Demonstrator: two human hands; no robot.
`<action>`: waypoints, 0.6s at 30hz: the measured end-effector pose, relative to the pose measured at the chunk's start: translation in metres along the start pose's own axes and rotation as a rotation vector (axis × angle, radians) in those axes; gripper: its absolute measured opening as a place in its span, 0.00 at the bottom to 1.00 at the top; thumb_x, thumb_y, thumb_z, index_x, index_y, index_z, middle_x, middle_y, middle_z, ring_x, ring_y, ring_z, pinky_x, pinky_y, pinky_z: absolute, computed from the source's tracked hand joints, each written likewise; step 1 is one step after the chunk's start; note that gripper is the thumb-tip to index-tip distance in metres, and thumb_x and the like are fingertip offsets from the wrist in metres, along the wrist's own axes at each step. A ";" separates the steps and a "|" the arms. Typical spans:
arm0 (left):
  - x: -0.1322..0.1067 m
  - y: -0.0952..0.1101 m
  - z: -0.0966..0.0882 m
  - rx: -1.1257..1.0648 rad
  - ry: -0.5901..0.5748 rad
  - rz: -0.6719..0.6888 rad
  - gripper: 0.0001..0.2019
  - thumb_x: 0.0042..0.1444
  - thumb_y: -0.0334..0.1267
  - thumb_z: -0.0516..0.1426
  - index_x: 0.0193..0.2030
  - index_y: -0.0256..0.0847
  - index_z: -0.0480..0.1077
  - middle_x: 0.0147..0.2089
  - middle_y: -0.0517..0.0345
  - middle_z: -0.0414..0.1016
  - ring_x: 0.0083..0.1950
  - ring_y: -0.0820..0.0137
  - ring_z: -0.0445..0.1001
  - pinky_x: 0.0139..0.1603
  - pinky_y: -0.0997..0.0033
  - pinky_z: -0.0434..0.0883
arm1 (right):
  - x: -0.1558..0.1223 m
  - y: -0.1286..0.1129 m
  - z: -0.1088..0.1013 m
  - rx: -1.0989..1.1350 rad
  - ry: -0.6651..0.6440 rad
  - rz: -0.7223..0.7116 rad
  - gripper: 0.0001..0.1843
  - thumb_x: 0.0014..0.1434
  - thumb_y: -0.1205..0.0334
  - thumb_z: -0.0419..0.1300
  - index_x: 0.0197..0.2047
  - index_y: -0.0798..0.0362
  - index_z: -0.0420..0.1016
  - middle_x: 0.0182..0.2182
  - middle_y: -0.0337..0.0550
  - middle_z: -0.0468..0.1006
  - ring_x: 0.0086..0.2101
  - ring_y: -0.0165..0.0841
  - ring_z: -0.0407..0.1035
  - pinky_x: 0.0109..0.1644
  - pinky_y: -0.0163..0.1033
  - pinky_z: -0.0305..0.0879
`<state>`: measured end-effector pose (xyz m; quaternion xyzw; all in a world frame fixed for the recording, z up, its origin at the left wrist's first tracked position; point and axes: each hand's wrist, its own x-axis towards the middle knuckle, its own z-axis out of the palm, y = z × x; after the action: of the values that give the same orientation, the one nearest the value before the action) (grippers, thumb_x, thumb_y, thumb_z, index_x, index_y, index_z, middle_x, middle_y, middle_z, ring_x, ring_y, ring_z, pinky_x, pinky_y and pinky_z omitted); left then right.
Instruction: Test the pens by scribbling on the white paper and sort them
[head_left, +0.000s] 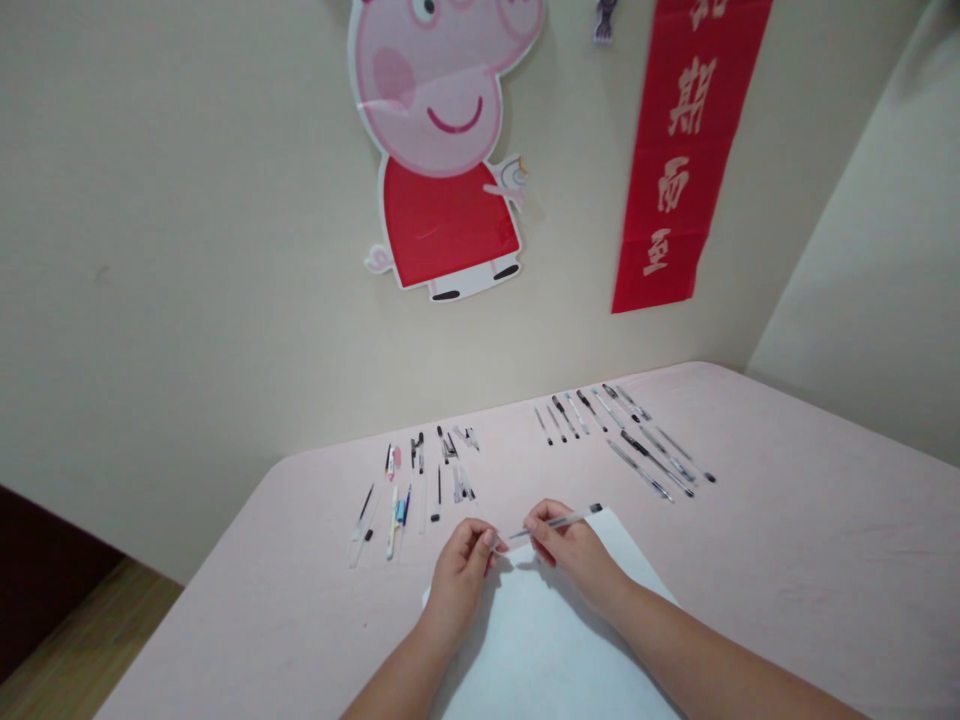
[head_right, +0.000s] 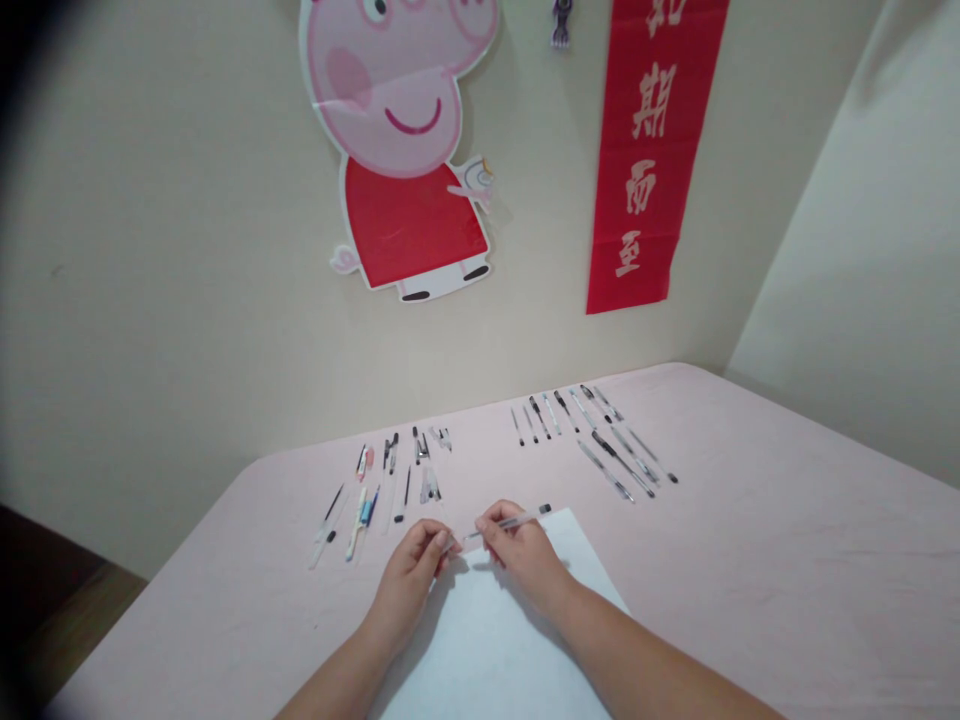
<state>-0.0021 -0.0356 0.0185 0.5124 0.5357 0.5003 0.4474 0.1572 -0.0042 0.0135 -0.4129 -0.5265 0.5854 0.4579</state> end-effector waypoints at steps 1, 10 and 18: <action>0.000 0.000 0.000 -0.004 -0.009 0.000 0.12 0.56 0.46 0.55 0.30 0.39 0.67 0.27 0.60 0.71 0.26 0.74 0.63 0.29 0.75 0.61 | 0.000 0.000 0.000 0.008 -0.004 0.001 0.25 0.49 0.37 0.61 0.26 0.52 0.64 0.16 0.30 0.62 0.18 0.25 0.54 0.23 0.33 0.49; 0.002 -0.010 0.001 -0.006 -0.091 -0.014 0.16 0.55 0.52 0.56 0.30 0.39 0.66 0.25 0.62 0.67 0.24 0.75 0.60 0.27 0.75 0.59 | -0.003 -0.004 0.001 0.021 -0.063 0.026 0.26 0.46 0.36 0.63 0.26 0.54 0.66 0.16 0.31 0.63 0.18 0.25 0.54 0.23 0.32 0.49; -0.002 -0.012 0.001 0.051 -0.111 0.024 0.17 0.58 0.53 0.53 0.42 0.41 0.67 0.26 0.64 0.63 0.28 0.72 0.63 0.30 0.73 0.61 | -0.005 -0.001 0.005 0.053 -0.110 0.035 0.24 0.45 0.41 0.67 0.31 0.55 0.74 0.18 0.32 0.64 0.20 0.24 0.54 0.23 0.31 0.49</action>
<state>-0.0023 -0.0376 0.0066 0.5570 0.5166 0.4626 0.4570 0.1536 -0.0105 0.0152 -0.3769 -0.5281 0.6288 0.4286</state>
